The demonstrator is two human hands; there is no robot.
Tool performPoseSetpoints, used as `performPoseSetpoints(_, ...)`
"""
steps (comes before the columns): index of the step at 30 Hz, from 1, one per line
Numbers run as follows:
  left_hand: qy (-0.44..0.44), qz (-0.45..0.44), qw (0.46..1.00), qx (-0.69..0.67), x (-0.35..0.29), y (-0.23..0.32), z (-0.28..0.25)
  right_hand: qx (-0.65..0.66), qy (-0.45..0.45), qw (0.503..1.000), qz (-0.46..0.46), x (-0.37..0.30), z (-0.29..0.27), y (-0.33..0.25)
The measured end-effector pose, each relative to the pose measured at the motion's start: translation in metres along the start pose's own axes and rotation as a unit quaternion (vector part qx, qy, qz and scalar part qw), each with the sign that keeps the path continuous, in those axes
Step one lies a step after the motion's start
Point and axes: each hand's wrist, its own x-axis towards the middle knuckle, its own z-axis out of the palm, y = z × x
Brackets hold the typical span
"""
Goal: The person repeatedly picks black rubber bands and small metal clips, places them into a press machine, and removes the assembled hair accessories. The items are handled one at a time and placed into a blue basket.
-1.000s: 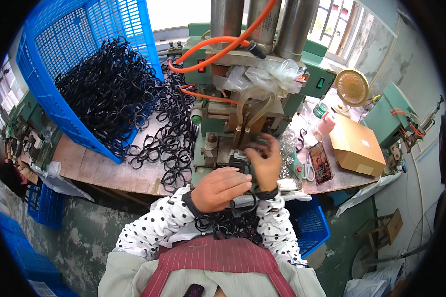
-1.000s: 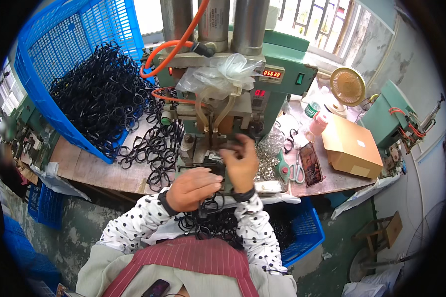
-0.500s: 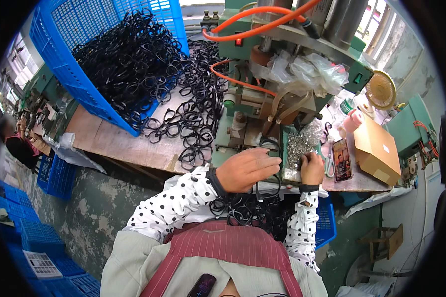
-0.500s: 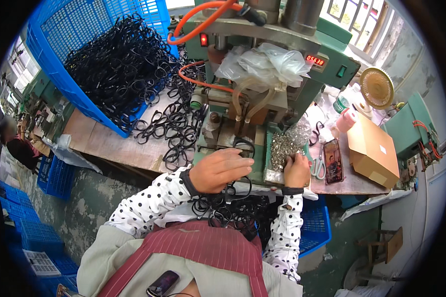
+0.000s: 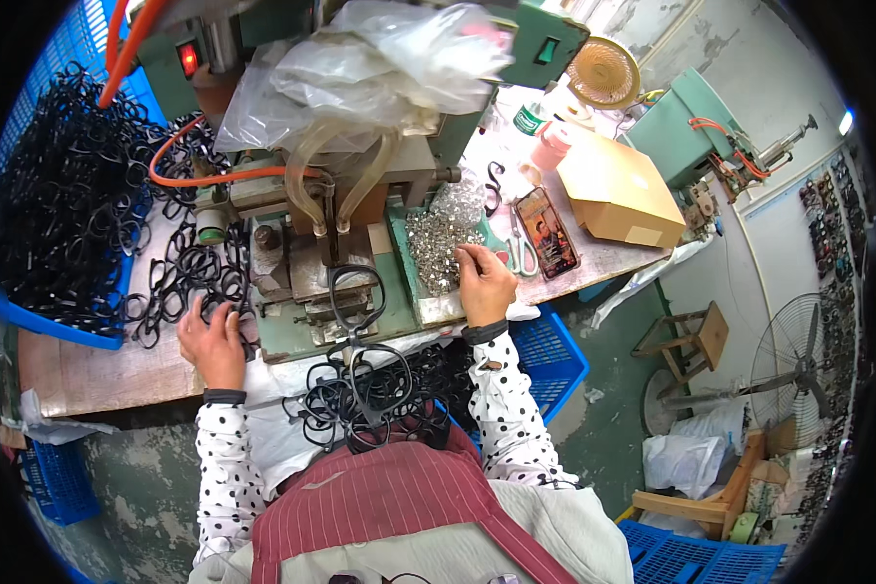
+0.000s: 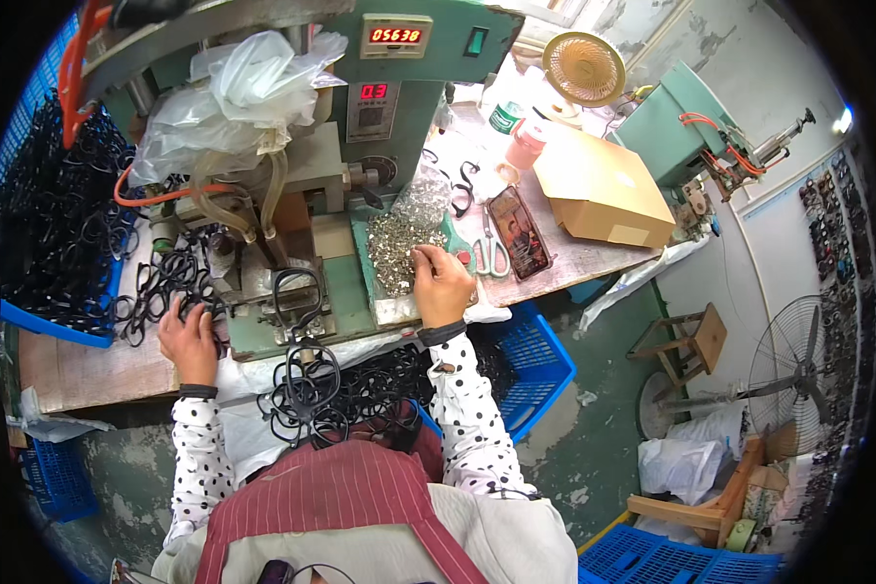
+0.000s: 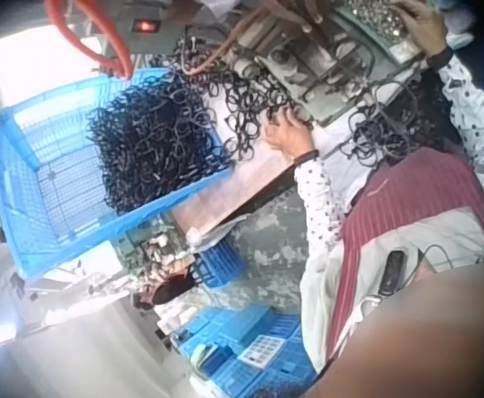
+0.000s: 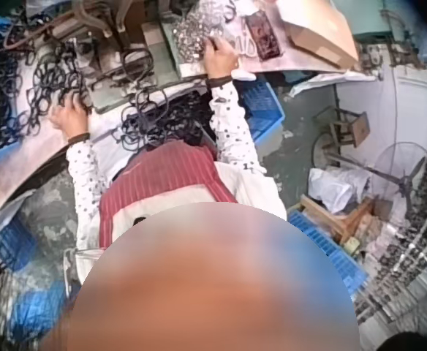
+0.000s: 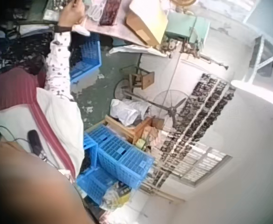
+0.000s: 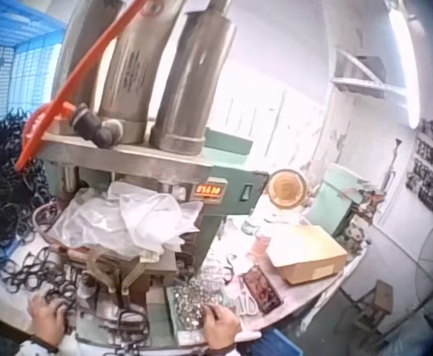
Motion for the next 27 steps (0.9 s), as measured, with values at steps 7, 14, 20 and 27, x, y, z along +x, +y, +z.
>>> performPoseSetpoints(7, -0.022, 0.109, 0.993, -0.047, 0.006, -0.025, -0.009, -0.097, -0.034, 0.991, -0.091, 0.004, -0.001, -0.006)
performPoseSetpoints(14, 0.061, 0.026, 0.967, -0.246, 0.009, -0.043, -0.017, -0.104, -0.037, 0.992, -0.068, 0.001, -0.002, -0.006)
performPoseSetpoints(20, 0.107, -0.09, 0.897, -0.42, 0.025, 0.001, -0.049, -0.041, -0.061, 0.997, -0.026, 0.011, -0.003, -0.036)
performPoseSetpoints(27, 0.088, 0.07, 0.947, -0.301, 0.034, 0.056, -0.08, 0.277, -0.231, 0.929, 0.08, 0.025, -0.022, -0.124)
